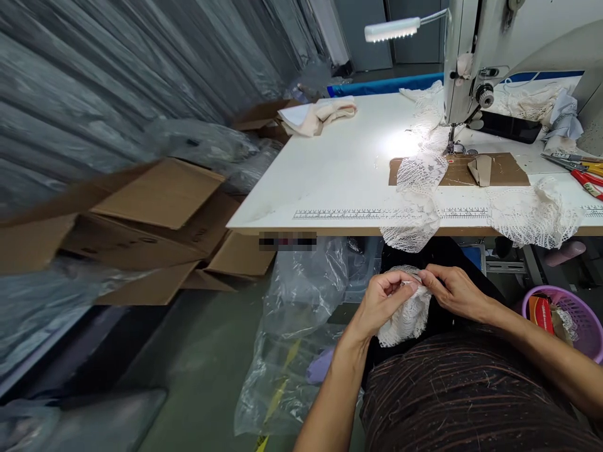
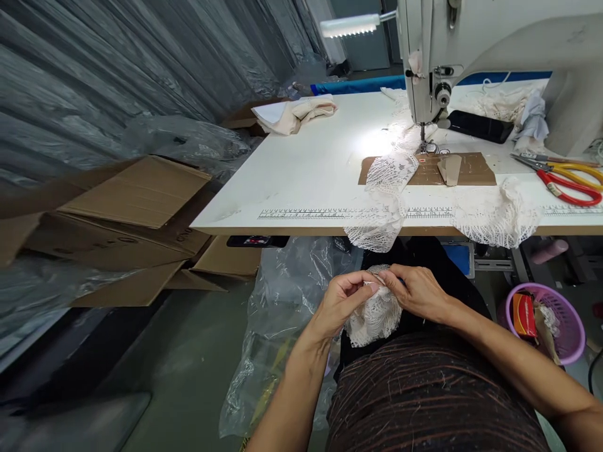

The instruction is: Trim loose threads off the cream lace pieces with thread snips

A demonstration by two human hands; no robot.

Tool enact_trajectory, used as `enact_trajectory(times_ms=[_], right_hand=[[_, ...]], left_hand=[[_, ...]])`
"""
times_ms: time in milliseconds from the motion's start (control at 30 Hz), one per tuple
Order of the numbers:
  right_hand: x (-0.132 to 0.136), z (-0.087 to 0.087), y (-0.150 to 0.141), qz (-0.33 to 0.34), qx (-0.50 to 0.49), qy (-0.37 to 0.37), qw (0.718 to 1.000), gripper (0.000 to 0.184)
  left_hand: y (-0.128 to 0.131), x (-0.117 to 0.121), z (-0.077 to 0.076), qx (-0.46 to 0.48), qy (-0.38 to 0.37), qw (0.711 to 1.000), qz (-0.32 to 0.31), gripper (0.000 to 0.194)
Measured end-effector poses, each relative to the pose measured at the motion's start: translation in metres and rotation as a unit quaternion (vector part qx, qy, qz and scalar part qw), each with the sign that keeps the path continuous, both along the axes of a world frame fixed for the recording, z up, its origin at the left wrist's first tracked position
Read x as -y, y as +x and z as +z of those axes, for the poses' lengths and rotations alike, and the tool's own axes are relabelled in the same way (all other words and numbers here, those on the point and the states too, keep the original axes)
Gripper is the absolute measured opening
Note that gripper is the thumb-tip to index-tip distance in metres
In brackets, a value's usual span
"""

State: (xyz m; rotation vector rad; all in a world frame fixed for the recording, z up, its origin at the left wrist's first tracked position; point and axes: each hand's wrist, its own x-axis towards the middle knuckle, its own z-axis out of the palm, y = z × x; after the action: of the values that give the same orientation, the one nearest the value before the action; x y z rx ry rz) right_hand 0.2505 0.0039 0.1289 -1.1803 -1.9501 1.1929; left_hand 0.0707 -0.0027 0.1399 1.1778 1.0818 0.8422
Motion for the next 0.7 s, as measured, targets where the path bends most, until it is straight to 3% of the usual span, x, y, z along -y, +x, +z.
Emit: enact_trajectory(times_ms=[200, 333, 400, 533, 700], right_hand=[[0.005, -0.013, 0.006, 0.024, -0.143, -0.138, 0.98, 0.053], [0.002, -0.017, 0.022, -0.018, -0.189, -0.206, 0.96, 0.055], [0.0, -0.015, 0.03, -0.043, -0.194, -0.212, 0.957, 0.054], [-0.005, -0.009, 0.036, -0.064, -0.191, -0.19, 0.961, 0.053], [-0.011, -0.006, 0.034, -0.072, -0.179, -0.16, 0.968, 0.047]], left_hand=[[0.001, -0.003, -0.015, 0.052, -0.037, 0.997, 0.036, 0.04], [-0.017, -0.011, -0.037, 0.072, -0.033, 0.99, 0.115, 0.055], [-0.03, -0.013, -0.045, 0.067, -0.036, 0.989, 0.125, 0.057], [-0.048, -0.011, -0.048, -0.03, -0.028, 0.998, 0.054, 0.045], [-0.049, -0.01, -0.035, -0.152, -0.005, 0.988, 0.013, 0.03]])
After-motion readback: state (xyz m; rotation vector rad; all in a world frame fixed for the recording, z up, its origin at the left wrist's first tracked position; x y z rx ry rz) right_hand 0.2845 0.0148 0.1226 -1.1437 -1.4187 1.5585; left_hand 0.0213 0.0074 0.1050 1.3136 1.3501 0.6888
